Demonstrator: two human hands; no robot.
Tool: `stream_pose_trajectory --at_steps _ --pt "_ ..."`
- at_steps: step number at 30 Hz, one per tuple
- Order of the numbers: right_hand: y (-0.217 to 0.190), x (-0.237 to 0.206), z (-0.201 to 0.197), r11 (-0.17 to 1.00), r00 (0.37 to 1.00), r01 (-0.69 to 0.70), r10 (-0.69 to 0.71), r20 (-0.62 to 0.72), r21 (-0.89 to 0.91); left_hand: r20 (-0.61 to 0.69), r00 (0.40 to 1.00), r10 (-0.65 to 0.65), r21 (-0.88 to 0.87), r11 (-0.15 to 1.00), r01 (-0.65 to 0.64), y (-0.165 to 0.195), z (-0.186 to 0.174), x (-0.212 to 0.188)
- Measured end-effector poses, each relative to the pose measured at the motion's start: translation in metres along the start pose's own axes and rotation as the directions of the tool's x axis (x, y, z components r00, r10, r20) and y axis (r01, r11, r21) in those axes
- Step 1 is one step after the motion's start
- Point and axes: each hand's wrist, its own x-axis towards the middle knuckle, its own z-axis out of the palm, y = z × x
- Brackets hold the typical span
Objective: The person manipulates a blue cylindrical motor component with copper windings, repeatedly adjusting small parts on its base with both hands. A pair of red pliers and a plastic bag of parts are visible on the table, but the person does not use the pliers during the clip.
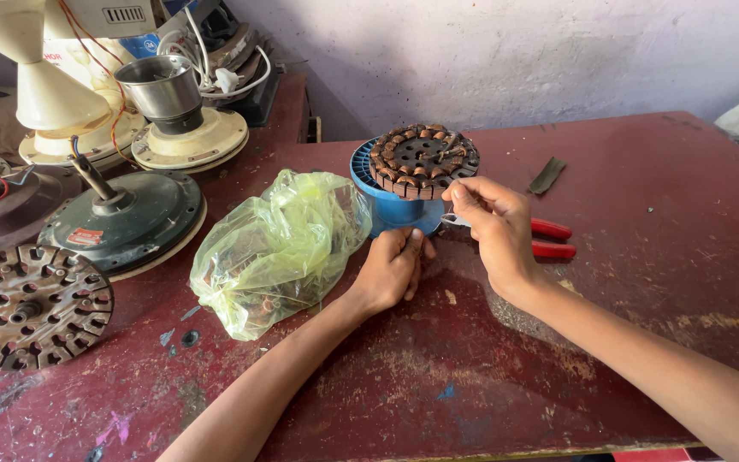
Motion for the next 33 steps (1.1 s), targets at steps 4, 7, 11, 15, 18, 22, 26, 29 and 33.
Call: stream_pose_trajectory --at_steps 4,7,11,15,18,22,26,29,33 --pt "0.0 -0.001 0.001 1.0 1.0 -0.022 0.022 0.003 0.021 -0.039 0.989 0.141 -0.063 0.988 -0.144 -0.012 0.001 0.008" --pt "0.0 -0.002 0.002 0.999 0.999 -0.031 0.03 0.025 0.035 -0.036 0.984 0.174 -0.128 0.976 -0.177 -0.016 -0.002 0.012" --pt "0.001 -0.001 0.002 0.999 0.998 -0.024 0.021 0.065 0.045 -0.015 0.996 0.082 -0.239 0.967 -0.083 -0.015 -0.002 0.01" --pt "0.0 0.0 0.002 0.996 0.998 -0.044 0.04 0.057 0.078 -0.025 0.987 0.156 -0.112 0.981 -0.158 -0.011 -0.004 0.009" --pt "0.0 -0.002 0.002 0.999 0.998 -0.037 0.035 0.054 0.036 -0.084 0.969 0.233 -0.097 0.966 -0.241 -0.01 -0.006 0.01" --pt "-0.001 0.0 0.003 0.996 0.999 -0.042 0.039 0.031 0.078 -0.118 0.983 0.139 -0.108 0.982 -0.152 -0.01 -0.008 0.009" --pt "-0.002 0.005 -0.002 0.989 0.997 -0.074 0.076 -0.009 0.127 -0.118 0.984 0.133 -0.093 0.985 -0.145 -0.01 0.001 0.006" --pt "-0.001 0.005 -0.003 0.997 0.999 -0.001 -0.001 0.033 0.075 -0.117 0.983 0.141 -0.063 0.987 -0.149 -0.011 0.002 0.007" --pt "0.003 -0.004 0.001 0.845 0.836 0.523 -0.484 0.26 -0.109 -0.148 0.984 0.103 -0.132 0.984 -0.123 -0.012 -0.001 0.009"
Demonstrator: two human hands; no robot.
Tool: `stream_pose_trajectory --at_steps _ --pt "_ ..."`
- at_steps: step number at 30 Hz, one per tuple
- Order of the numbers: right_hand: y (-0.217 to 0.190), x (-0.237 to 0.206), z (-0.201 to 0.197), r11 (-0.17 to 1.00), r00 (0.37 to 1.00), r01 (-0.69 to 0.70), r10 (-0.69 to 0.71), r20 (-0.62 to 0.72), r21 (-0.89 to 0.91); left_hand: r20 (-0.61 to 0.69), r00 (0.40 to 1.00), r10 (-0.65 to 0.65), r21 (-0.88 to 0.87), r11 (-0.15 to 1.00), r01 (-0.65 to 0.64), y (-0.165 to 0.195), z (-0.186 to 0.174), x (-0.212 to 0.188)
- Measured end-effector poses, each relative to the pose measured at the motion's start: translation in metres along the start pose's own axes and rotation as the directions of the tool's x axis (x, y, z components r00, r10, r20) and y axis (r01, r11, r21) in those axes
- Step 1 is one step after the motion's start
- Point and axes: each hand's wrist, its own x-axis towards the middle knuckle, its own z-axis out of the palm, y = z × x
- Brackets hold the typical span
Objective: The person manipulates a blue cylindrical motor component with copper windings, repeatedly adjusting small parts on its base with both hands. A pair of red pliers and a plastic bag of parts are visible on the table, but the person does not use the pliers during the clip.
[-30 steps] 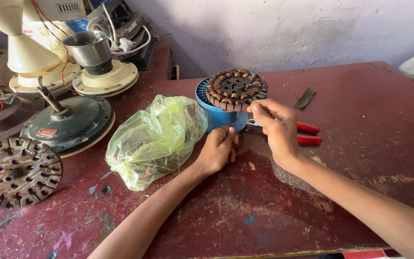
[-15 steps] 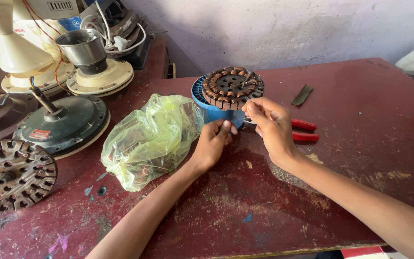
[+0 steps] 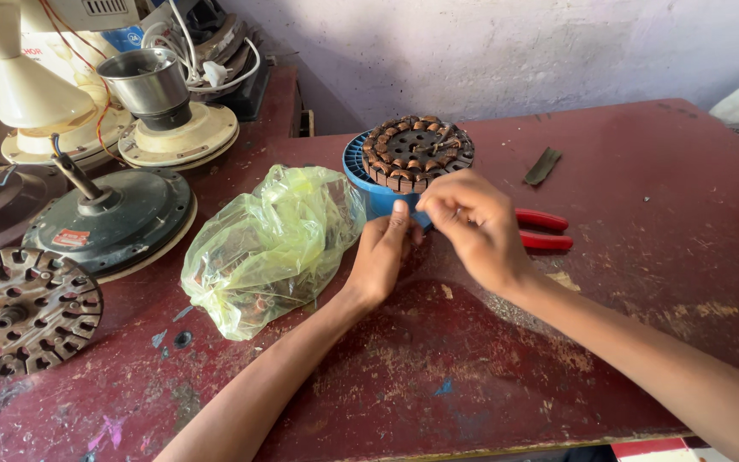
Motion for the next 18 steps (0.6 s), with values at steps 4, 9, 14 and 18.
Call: stream_pose_trajectory --at_steps 4,9,14,18 --pt "-0.003 -0.006 0.01 0.982 0.985 0.038 -0.005 0.175 -0.184 -0.068 0.998 0.015 -0.148 0.989 -0.025 0.004 -0.004 0.003" --pt "-0.009 -0.009 0.014 0.991 0.967 0.042 -0.007 0.256 -0.13 0.008 0.99 0.142 -0.206 0.969 -0.137 0.007 -0.006 0.001" --pt "-0.014 -0.012 0.013 0.957 0.919 0.031 0.086 0.384 -0.287 -0.039 0.993 0.11 -0.068 0.991 -0.112 0.009 -0.008 0.002" --pt "-0.013 -0.013 0.014 0.962 0.905 0.021 0.098 0.414 -0.273 0.035 0.998 0.051 -0.099 0.994 -0.047 0.011 -0.008 0.0"
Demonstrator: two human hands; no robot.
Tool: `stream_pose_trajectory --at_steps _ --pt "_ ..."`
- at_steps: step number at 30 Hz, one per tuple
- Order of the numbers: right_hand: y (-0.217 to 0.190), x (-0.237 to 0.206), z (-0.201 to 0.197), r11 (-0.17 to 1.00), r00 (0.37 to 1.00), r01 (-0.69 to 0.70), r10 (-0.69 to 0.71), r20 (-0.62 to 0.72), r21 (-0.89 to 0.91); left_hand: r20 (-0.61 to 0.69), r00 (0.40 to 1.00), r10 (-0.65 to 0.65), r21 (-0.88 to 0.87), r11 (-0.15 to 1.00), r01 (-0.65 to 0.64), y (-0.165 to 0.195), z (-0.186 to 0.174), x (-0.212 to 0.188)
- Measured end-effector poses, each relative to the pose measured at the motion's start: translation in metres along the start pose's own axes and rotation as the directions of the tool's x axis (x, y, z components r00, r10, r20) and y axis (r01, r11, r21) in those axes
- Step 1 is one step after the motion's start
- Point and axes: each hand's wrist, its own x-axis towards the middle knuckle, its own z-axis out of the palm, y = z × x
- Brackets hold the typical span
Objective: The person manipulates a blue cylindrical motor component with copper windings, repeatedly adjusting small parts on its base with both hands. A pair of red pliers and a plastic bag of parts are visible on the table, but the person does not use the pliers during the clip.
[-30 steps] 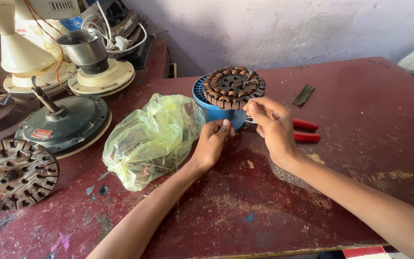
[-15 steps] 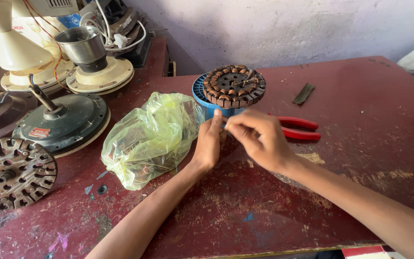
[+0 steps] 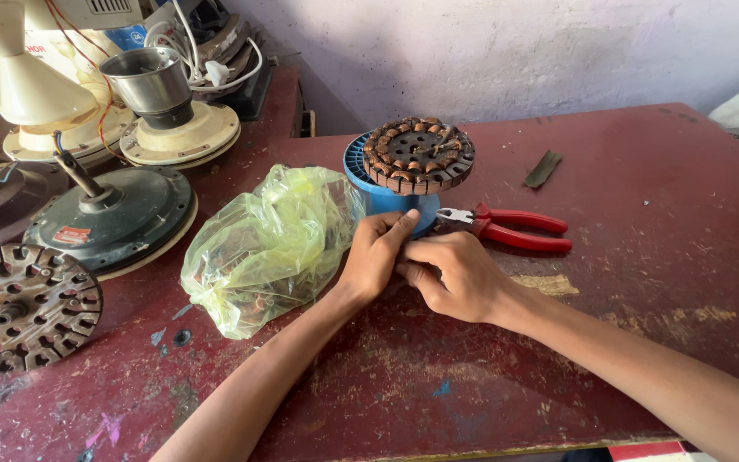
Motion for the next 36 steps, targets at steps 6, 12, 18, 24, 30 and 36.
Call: stream_pose_trajectory --at_steps 6,12,18,24,30,36 --pt "-0.003 -0.002 0.004 0.998 0.998 0.051 -0.052 -0.02 -0.024 0.141 0.99 0.023 -0.073 0.997 -0.012 -0.009 -0.002 0.003" --pt "-0.013 0.0 -0.001 0.962 0.92 0.257 -0.273 -0.281 -0.095 0.032 0.999 0.038 0.03 0.999 -0.039 -0.021 -0.008 0.013" --pt "-0.012 -0.006 -0.001 0.987 0.87 0.138 -0.16 -0.466 -0.082 0.079 0.997 -0.011 0.004 1.0 0.011 -0.015 0.001 0.008" --pt "0.011 0.003 0.003 0.9 0.827 -0.289 0.407 -0.388 0.327 0.193 0.973 -0.124 0.124 0.987 0.102 -0.009 0.005 0.0" --pt "0.016 0.01 0.0 0.527 0.738 -0.509 0.674 0.03 0.681 0.191 0.966 -0.173 0.199 0.971 0.135 -0.012 0.009 -0.006" --pt "0.017 0.01 -0.007 0.442 0.712 -0.445 0.702 0.008 0.779 0.213 0.977 -0.003 0.278 0.959 -0.058 -0.017 0.009 -0.005"
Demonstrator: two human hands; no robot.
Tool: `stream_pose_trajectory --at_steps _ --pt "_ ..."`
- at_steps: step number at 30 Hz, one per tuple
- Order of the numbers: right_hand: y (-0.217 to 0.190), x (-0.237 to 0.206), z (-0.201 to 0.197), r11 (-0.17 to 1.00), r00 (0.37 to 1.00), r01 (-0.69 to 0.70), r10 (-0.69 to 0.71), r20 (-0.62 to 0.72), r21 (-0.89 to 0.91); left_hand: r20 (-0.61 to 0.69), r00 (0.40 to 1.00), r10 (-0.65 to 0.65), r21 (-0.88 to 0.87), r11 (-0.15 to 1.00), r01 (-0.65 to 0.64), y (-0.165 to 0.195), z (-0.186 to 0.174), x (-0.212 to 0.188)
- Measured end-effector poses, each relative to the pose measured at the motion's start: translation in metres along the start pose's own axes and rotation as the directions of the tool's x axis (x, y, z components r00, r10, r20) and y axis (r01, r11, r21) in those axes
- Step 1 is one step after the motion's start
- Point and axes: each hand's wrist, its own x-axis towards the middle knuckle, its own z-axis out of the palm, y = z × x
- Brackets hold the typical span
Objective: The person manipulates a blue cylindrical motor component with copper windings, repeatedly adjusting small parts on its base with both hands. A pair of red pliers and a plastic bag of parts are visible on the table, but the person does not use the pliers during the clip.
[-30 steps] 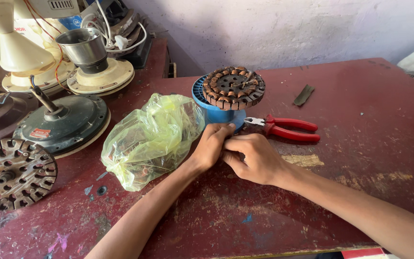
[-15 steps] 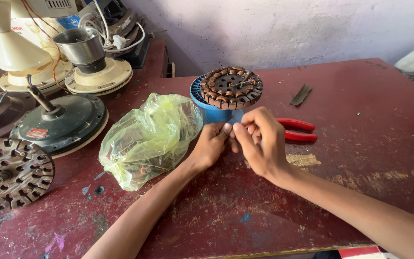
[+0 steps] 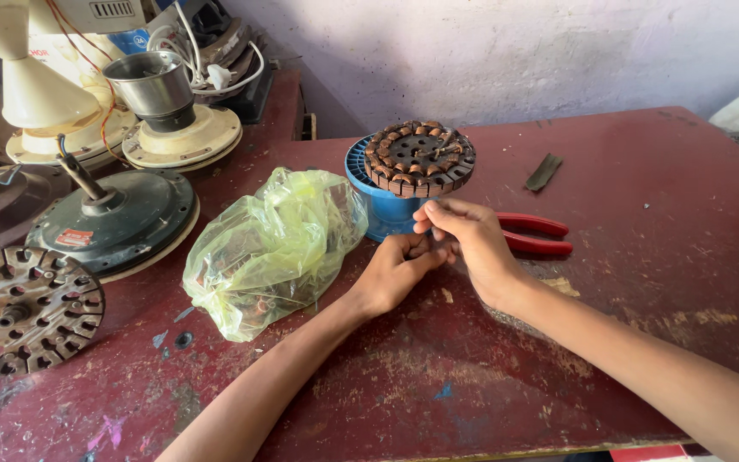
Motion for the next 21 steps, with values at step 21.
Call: stream_pose_trajectory --at_steps 21 --pt "-0.005 -0.004 0.001 1.0 0.999 -0.007 0.008 -0.054 0.017 -0.083 0.995 -0.048 -0.031 0.998 0.046 -0.006 -0.008 0.004"
